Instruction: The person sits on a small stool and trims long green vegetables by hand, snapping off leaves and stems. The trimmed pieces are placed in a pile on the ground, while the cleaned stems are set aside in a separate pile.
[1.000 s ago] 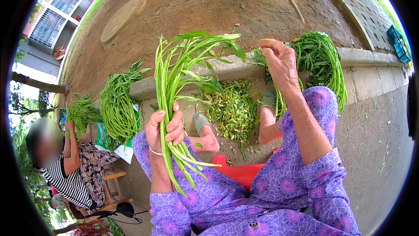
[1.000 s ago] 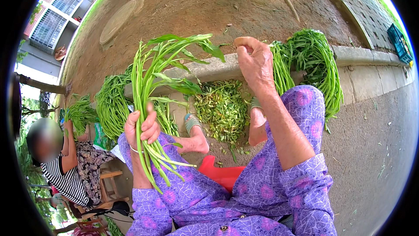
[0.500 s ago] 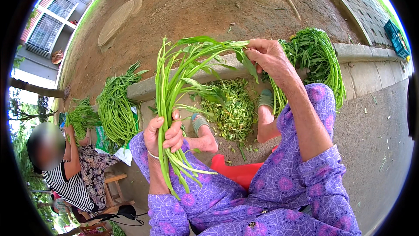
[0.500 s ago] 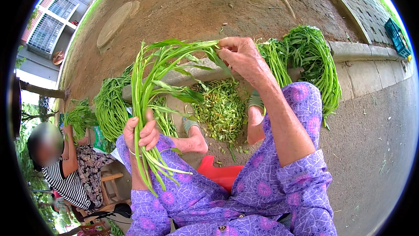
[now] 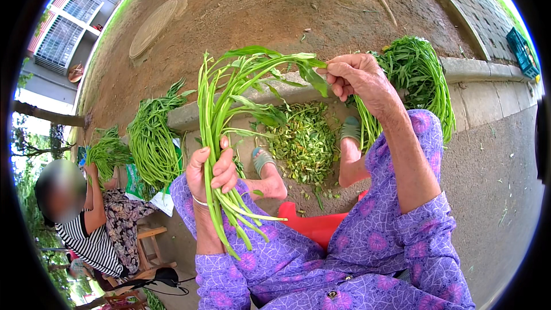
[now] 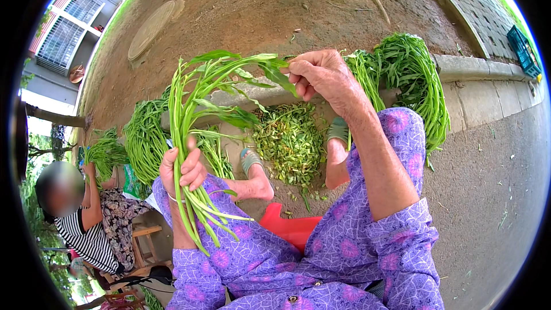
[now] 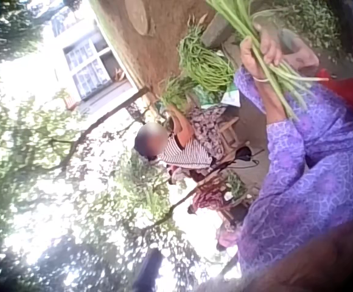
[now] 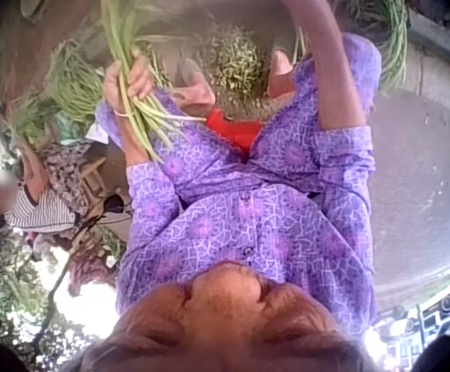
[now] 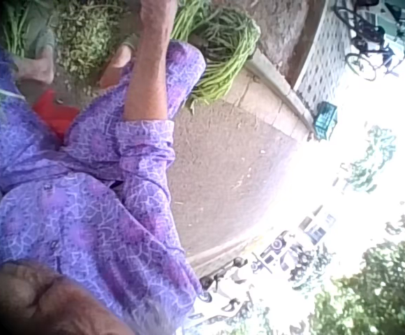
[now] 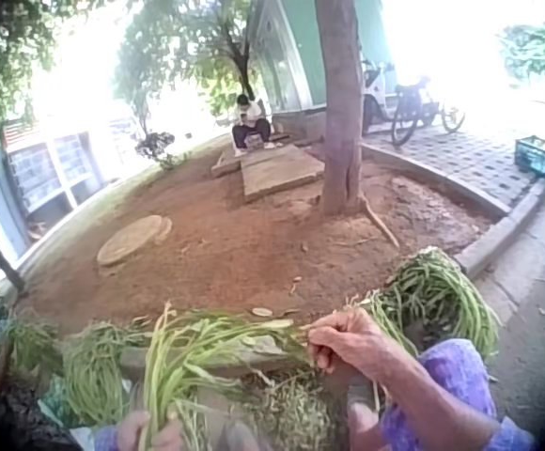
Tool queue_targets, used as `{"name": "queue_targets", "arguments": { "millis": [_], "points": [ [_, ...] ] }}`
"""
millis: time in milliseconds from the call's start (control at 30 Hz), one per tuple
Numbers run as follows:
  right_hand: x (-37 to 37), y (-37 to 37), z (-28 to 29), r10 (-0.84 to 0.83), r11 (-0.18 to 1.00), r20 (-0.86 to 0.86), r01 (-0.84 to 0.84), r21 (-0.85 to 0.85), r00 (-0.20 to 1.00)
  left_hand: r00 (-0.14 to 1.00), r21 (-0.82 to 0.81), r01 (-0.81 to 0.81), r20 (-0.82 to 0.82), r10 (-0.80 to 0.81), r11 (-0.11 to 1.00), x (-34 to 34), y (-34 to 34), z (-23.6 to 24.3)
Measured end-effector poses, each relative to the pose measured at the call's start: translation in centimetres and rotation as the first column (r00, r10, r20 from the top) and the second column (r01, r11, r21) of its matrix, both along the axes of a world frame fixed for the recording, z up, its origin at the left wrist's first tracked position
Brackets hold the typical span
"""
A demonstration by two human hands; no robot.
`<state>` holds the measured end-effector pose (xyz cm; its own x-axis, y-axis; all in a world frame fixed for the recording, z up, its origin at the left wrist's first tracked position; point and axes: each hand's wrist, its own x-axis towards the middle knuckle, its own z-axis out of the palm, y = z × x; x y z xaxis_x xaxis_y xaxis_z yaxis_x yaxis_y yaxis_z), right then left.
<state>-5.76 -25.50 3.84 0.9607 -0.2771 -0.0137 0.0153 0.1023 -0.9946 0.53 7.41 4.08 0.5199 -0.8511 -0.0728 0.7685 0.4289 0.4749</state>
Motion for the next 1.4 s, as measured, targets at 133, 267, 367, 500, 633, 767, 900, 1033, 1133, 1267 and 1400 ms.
{"name": "queue_targets", "arguments": {
  "millis": [133,267,367,500,633,767,900,1033,1133,1267,1400],
  "points": [
    [0.0,0.1,0.2,-0.001,0.994,-0.064,-0.007,-0.113,0.998,1.000,-0.012,0.001,0.025,-0.001,1.000,0.2,0.0,-0.1],
    [0.2,0.6,0.1,-0.033,0.939,-0.024,0.023,-0.344,0.999,0.999,-0.012,-0.026,0.032,0.027,1.000,0.2,0.1,0.1],
    [0.2,1.1,0.1,-0.080,0.849,0.018,0.078,-0.522,0.997,0.999,-0.005,-0.031,0.044,0.032,0.999,0.1,0.0,0.1],
    [0.3,1.3,-0.1,-0.204,0.766,0.093,0.218,-0.605,0.975,1.000,-0.003,-0.006,0.026,0.006,1.000,0.2,0.2,0.0],
    [1.0,0.4,-0.7,-0.346,0.816,0.162,0.381,-0.434,0.924,0.998,0.041,-0.050,0.043,0.049,0.998,-0.1,-0.2,0.2],
    [1.8,0.1,-1.0,-0.416,0.889,0.174,0.440,-0.129,0.892,0.999,0.079,-0.047,0.032,0.044,0.996,-0.3,0.0,0.4],
    [2.0,-0.3,-1.5,-0.513,0.850,0.211,0.526,-0.009,0.832,0.999,0.112,-0.039,0.032,0.036,0.993,-0.6,-0.6,0.1],
    [1.9,-0.7,-1.7,-0.592,0.730,0.255,0.643,-0.232,0.765,0.998,0.079,-0.042,0.045,0.038,0.996,-0.5,-0.4,0.2],
    [1.9,-0.2,-1.9,-0.508,0.812,0.205,0.545,-0.211,0.837,0.997,0.052,-0.051,0.052,0.049,0.997,-0.3,-0.4,0.3],
    [1.0,0.9,-1.2,-0.299,0.890,-0.033,0.266,-0.370,0.954,0.997,-0.004,-0.068,0.037,0.068,0.998,0.3,-0.2,0.0],
    [0.9,2.4,-2.2,0.023,0.885,-0.006,-0.023,-0.464,1.000,0.995,-0.041,-0.088,0.043,0.090,0.995,0.5,0.0,0.1]
  ]
}}
